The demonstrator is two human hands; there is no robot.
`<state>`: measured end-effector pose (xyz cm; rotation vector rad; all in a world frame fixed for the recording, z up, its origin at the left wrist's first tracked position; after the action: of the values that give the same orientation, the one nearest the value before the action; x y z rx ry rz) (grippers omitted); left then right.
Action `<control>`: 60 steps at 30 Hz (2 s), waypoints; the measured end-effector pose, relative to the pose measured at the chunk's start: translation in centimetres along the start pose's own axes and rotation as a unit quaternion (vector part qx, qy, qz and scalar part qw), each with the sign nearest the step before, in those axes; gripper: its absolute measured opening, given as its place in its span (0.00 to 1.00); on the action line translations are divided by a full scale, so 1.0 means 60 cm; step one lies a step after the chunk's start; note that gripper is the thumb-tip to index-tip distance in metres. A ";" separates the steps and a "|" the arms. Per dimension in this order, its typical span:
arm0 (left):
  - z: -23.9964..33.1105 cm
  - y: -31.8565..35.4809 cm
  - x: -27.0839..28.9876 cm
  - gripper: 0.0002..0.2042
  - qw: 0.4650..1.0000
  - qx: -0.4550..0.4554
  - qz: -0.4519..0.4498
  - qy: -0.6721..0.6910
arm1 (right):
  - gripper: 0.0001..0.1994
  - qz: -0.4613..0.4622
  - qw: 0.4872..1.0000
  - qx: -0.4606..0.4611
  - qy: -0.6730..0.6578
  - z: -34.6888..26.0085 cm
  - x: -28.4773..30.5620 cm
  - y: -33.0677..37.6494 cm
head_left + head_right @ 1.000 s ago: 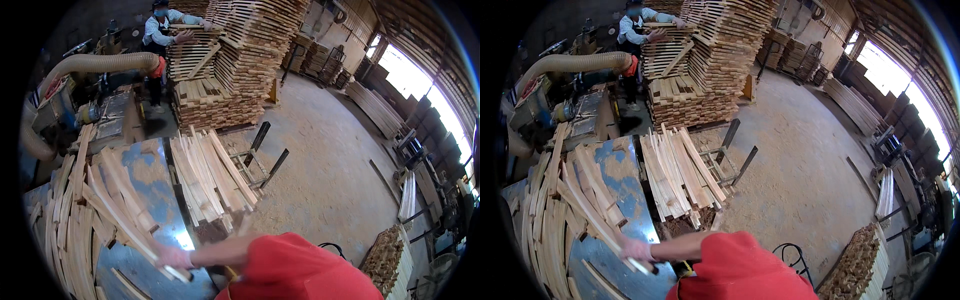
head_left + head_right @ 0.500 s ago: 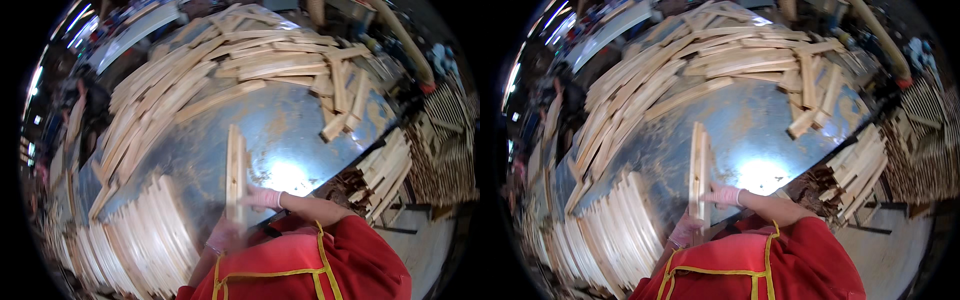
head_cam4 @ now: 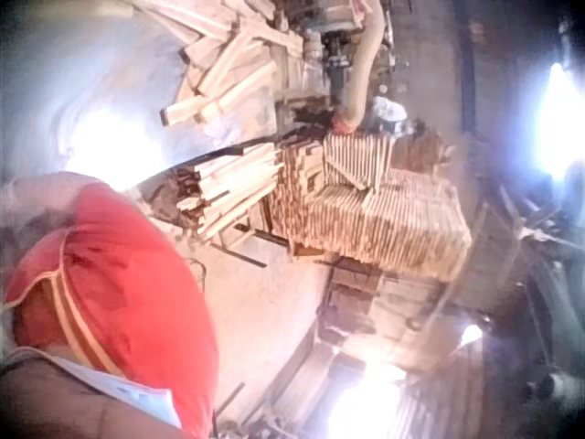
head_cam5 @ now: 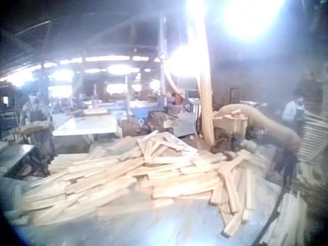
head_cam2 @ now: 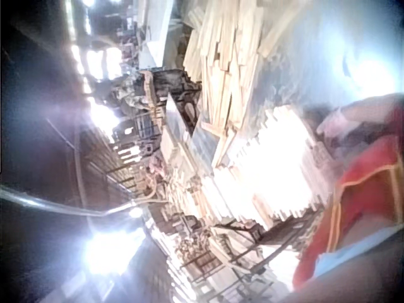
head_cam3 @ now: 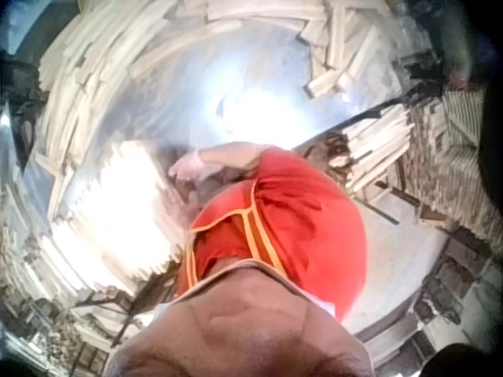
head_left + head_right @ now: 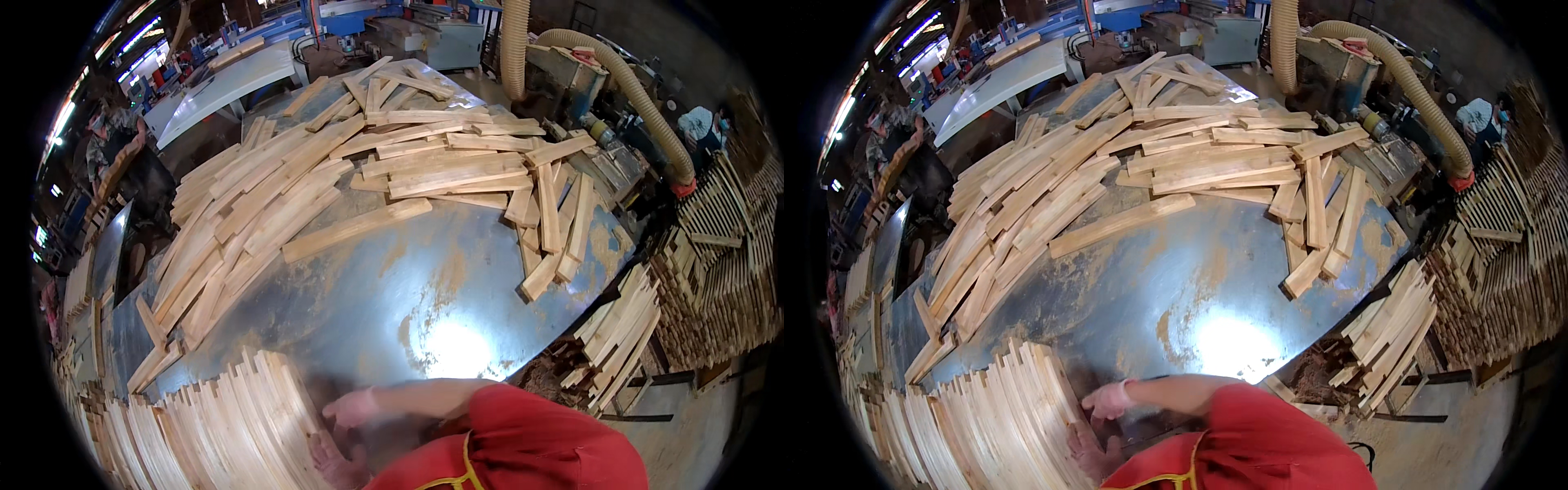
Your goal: The person repeatedly picks up small wooden planks from a large pile on a metal table and stacks them into a neat, organized pile. The worker uses both hands to gather the planks and align them before placing them onto the growing stack.
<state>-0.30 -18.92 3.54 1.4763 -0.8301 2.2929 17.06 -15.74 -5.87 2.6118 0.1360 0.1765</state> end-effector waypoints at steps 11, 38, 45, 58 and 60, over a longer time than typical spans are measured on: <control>0.419 -0.226 -0.301 0.29 0.770 0.088 -0.472 0.420 | 0.26 0.553 0.730 -0.025 0.402 0.247 0.985 0.354; 0.771 -0.394 -0.577 0.22 0.458 0.463 -0.300 0.698 | 0.50 0.316 0.944 -0.094 0.031 0.278 0.994 0.392; 0.426 -0.292 -0.413 0.23 0.475 0.511 -0.296 0.652 | 0.39 0.237 0.910 -0.032 -0.340 0.192 0.531 0.332; 0.051 -0.134 -0.121 0.43 0.945 0.278 -0.143 0.100 | 0.46 0.246 0.967 0.035 0.050 0.097 0.036 0.194; 0.080 -0.149 -0.069 0.47 0.953 0.259 -0.155 0.037 | 0.48 0.214 0.970 0.001 0.117 0.115 -0.040 0.160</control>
<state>9.68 -14.49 4.08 1.5633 0.0469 2.3973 16.37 -27.70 -7.21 2.5795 -0.3512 0.6363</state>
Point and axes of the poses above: each hand's wrist, its own y-axis away from the middle knuckle, its own x-axis out of the back of the hand, z = x × y, the point moved 3 cm from there along -y, towards the middle knuckle, and after that the axes turned 13 degrees about z, right-handed, at the moved point
